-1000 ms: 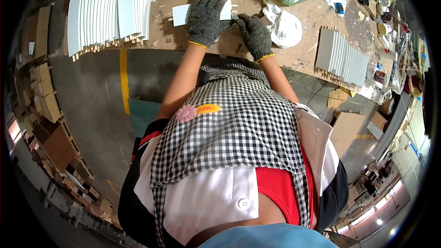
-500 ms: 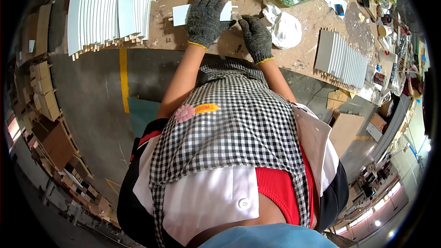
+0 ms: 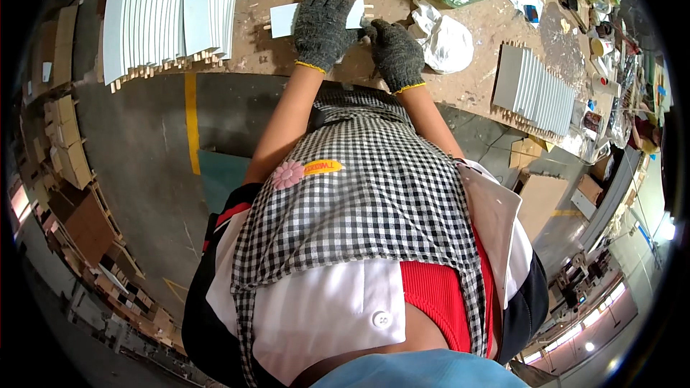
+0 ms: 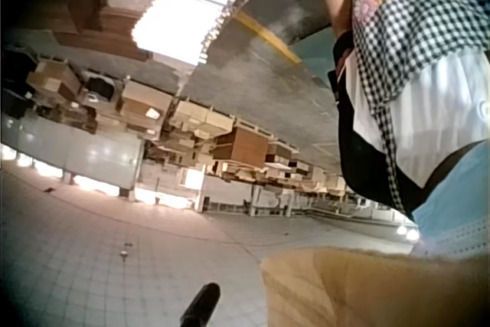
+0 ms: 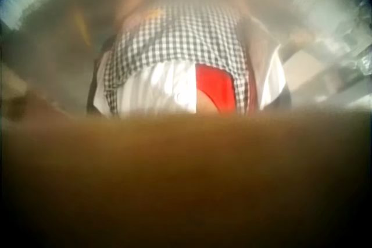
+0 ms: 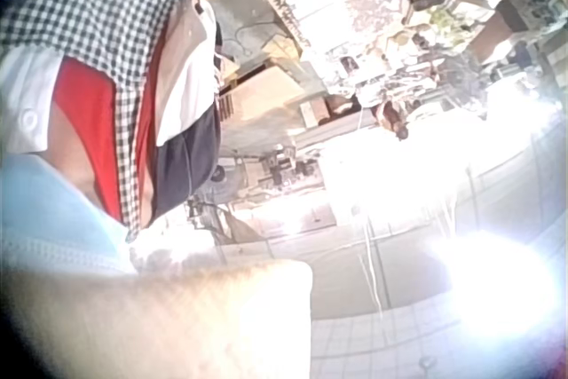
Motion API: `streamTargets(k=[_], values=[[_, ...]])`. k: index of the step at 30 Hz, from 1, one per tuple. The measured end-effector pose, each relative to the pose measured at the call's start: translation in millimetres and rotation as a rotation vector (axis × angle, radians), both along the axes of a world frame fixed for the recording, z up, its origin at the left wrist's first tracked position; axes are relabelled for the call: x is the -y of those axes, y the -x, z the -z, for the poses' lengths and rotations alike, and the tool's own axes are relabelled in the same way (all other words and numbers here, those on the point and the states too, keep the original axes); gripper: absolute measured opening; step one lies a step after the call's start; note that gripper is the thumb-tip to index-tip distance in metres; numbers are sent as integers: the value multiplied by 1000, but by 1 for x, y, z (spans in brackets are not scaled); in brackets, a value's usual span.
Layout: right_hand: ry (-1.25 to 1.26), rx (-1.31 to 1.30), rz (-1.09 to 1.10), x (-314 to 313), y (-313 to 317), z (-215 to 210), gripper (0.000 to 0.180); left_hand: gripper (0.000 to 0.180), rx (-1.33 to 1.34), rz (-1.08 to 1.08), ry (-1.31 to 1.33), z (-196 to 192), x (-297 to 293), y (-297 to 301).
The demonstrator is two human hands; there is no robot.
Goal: The person finishes white rectangular panels by scraping their edges with a small hand tool, wiping the surfaces with a cloth, and stacking the panels on the table.
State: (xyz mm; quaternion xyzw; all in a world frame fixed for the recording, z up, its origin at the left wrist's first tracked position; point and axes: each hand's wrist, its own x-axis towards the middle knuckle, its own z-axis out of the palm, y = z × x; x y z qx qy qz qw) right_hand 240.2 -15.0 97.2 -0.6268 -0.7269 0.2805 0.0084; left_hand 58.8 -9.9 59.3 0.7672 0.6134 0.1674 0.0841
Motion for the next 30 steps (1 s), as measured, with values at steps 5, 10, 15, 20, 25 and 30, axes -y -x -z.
streamTargets(k=[5,10,15,20,25,30], values=[[-140,-173,218,-4,0,12,34,73,-4,-9,-15,-3,0,-3],[-148,-310,259,9,-6,1,37,66,-18,-25,-33,4,0,-1],[-66,-87,32,2,-4,-4,35,67,-84,-16,-65,5,2,-1],[-17,-41,21,-3,0,-9,33,75,-106,-16,7,-4,-1,-2],[2,1,37,-5,7,-20,36,67,-162,-6,-3,-1,0,-1],[-144,-230,149,-7,-4,-6,42,68,-45,-25,-7,0,2,-2]])
